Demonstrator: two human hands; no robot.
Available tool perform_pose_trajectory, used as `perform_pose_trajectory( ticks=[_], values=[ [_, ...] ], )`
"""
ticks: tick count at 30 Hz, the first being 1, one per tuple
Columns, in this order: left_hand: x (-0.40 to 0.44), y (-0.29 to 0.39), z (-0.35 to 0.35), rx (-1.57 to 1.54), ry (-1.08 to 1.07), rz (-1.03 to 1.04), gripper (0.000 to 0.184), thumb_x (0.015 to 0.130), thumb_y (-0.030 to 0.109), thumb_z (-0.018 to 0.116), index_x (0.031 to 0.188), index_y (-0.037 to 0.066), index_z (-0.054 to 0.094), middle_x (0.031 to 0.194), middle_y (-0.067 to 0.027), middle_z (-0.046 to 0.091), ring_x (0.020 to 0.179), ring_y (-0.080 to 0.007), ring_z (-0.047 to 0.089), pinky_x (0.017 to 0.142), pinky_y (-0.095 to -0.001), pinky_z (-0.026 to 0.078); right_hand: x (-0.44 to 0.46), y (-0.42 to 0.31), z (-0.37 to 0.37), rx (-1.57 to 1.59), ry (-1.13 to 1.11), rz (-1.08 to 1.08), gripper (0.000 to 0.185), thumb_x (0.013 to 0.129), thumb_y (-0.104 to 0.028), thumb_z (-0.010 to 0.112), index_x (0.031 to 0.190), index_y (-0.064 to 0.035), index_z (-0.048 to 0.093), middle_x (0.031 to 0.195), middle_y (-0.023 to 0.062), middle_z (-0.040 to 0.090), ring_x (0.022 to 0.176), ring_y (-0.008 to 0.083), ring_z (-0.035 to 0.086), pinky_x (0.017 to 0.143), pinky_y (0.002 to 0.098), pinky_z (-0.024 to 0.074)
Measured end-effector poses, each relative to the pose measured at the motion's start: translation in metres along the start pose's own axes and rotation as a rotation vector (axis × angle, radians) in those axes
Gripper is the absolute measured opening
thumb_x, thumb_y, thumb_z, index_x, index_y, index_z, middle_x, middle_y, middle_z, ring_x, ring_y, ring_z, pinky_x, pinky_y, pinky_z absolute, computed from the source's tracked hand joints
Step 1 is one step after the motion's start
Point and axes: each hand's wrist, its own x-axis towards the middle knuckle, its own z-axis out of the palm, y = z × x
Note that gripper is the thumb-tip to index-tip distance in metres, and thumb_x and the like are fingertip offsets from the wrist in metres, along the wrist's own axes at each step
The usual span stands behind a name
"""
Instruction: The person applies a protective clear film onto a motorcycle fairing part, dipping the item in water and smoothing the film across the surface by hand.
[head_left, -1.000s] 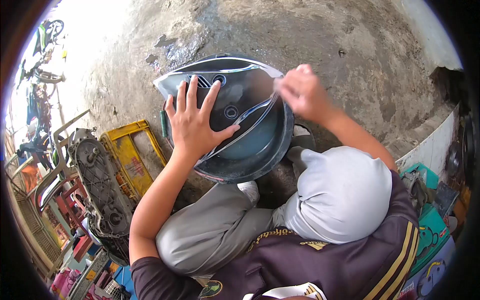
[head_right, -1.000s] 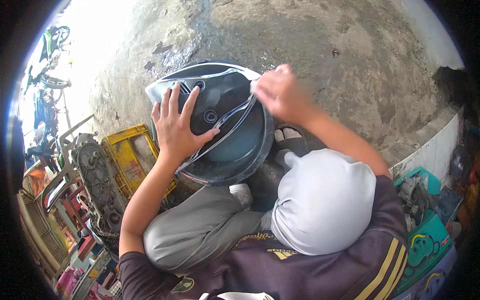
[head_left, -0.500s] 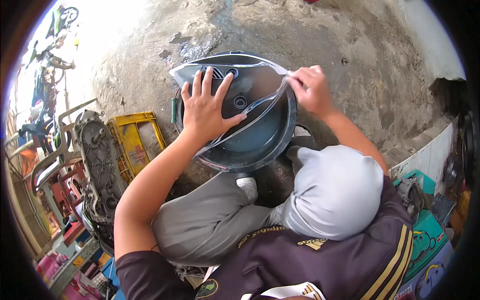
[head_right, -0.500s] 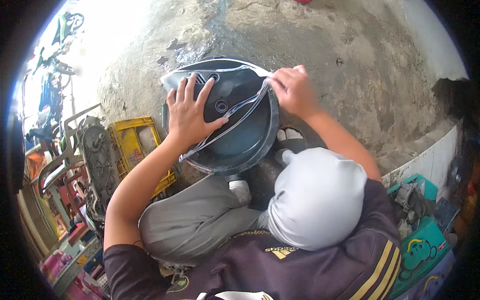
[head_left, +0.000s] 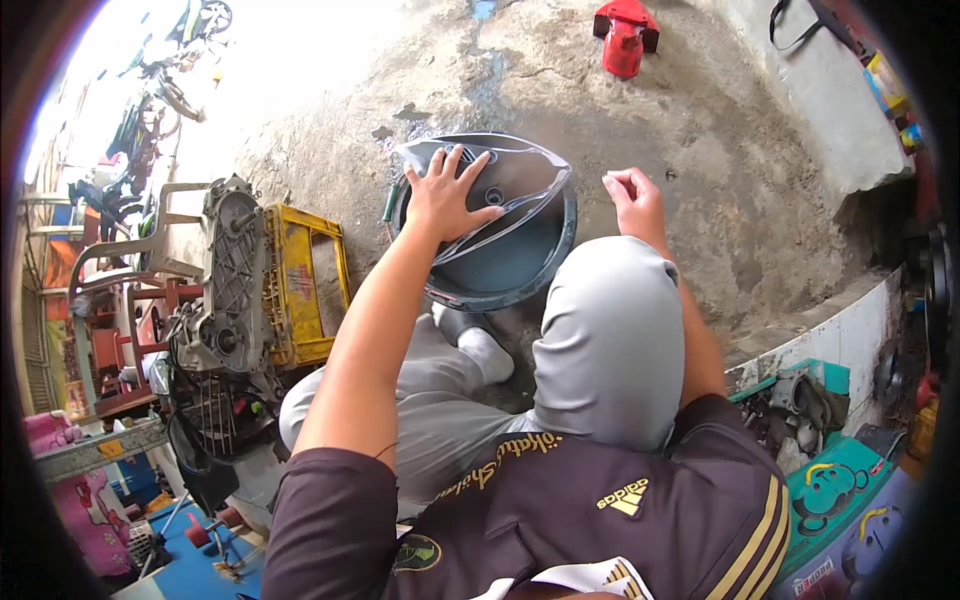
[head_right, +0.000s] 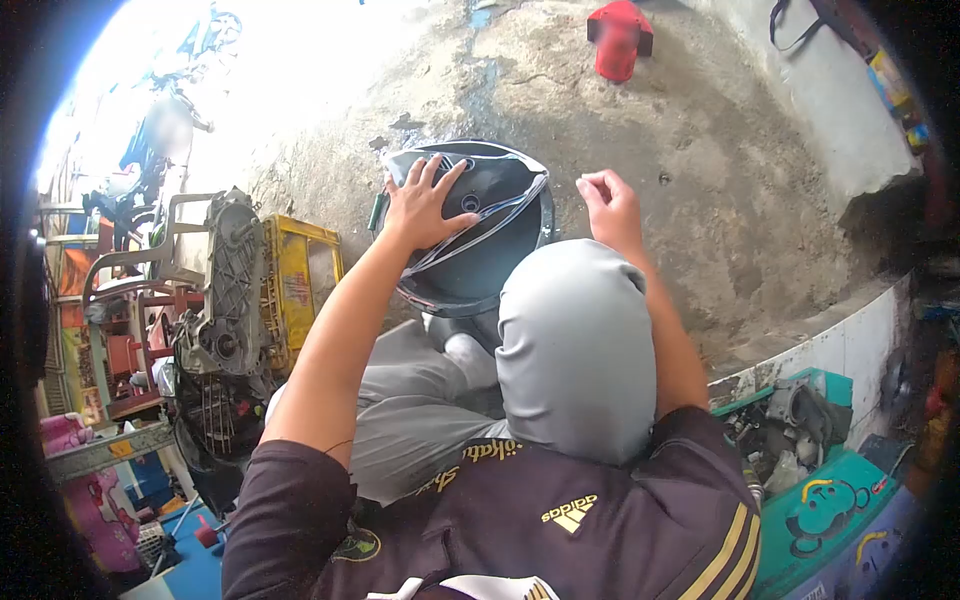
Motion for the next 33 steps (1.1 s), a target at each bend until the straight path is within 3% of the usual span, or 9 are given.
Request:
perform_pose_trajectory(
  ticks=[4, 7, 10, 18, 22, 33],
  values=[
    [-0.001, 0.002, 0.002, -0.023, 0.002, -0.040, 0.097, 0.085, 0.085, 0.058, 0.165, 0.038, 0.032, 0.172, -0.0100, 0.031, 0.158, -0.0342, 0.028, 0.118, -0.0778, 0.022, -0.023, -0.008, -0.037, 0.108, 0.185, 0.098, 0.013, 0.098, -0.014, 0.075, 0.101, -0.0019, 0.074, 0.083, -0.0033, 0.065, 0.077, 0.0056, 0.057, 0.069, 0.0233, 0.0461],
    [-0.003, 0.003, 0.005, -0.032, 0.021, -0.046, 0.097, 0.084, 0.086, 0.057, 0.165, 0.039, 0.034, 0.172, -0.0104, 0.032, 0.159, -0.0349, 0.027, 0.120, -0.0737, 0.025, -0.035, -0.006, -0.060, 0.236, 0.273, 0.152, 0.010, 0.099, -0.014, 0.075, 0.098, -0.0046, 0.071, 0.079, -0.0047, 0.061, 0.072, 0.0044, 0.052, 0.064, 0.0222, 0.0417],
    [-0.004, 0.001, 0.009, -0.044, 0.089, -0.028, 0.096, 0.085, 0.083, 0.060, 0.164, 0.036, 0.036, 0.169, -0.0112, 0.036, 0.157, -0.0345, 0.031, 0.120, -0.0727, 0.025, -0.049, -0.022, -0.067, 0.166, 0.327, 0.190, 0.010, 0.100, -0.015, 0.074, 0.098, -0.0060, 0.070, 0.077, -0.0050, 0.059, 0.070, 0.0037, 0.049, 0.062, 0.0217, 0.0391],
    [-0.006, -0.004, 0.014, -0.071, 0.162, -0.014, 0.094, 0.086, 0.082, 0.060, 0.163, 0.034, 0.039, 0.168, -0.0128, 0.039, 0.155, -0.0364, 0.034, 0.119, -0.0681, 0.028, -0.038, -0.052, -0.068, 0.247, 0.291, 0.056, 0.010, 0.103, -0.013, 0.069, 0.101, -0.0037, 0.069, 0.079, -0.0025, 0.059, 0.070, 0.0057, 0.050, 0.066, 0.0216, 0.0425],
    [-0.009, -0.008, 0.015, -0.112, 0.180, -0.006, 0.093, 0.085, 0.083, 0.060, 0.163, 0.034, 0.041, 0.168, -0.0127, 0.040, 0.155, -0.0360, 0.035, 0.119, -0.0677, 0.028, -0.036, -0.052, -0.071, 0.305, 0.270, 0.116, 0.009, 0.104, -0.012, 0.068, 0.104, -0.0032, 0.069, 0.081, -0.0006, 0.059, 0.072, 0.0073, 0.052, 0.068, 0.0238, 0.0443],
    [-0.014, -0.013, 0.019, -0.152, 0.212, -0.003, 0.093, 0.085, 0.084, 0.058, 0.162, 0.034, 0.042, 0.167, -0.0126, 0.041, 0.155, -0.0348, 0.036, 0.121, -0.0654, 0.026, -0.031, -0.162, -0.106, 0.388, 0.308, -0.126, 0.007, 0.107, -0.013, 0.063, 0.105, -0.0072, 0.067, 0.084, 0.0007, 0.060, 0.075, 0.0100, 0.053, 0.076, 0.0289, 0.0481]
  ],
)
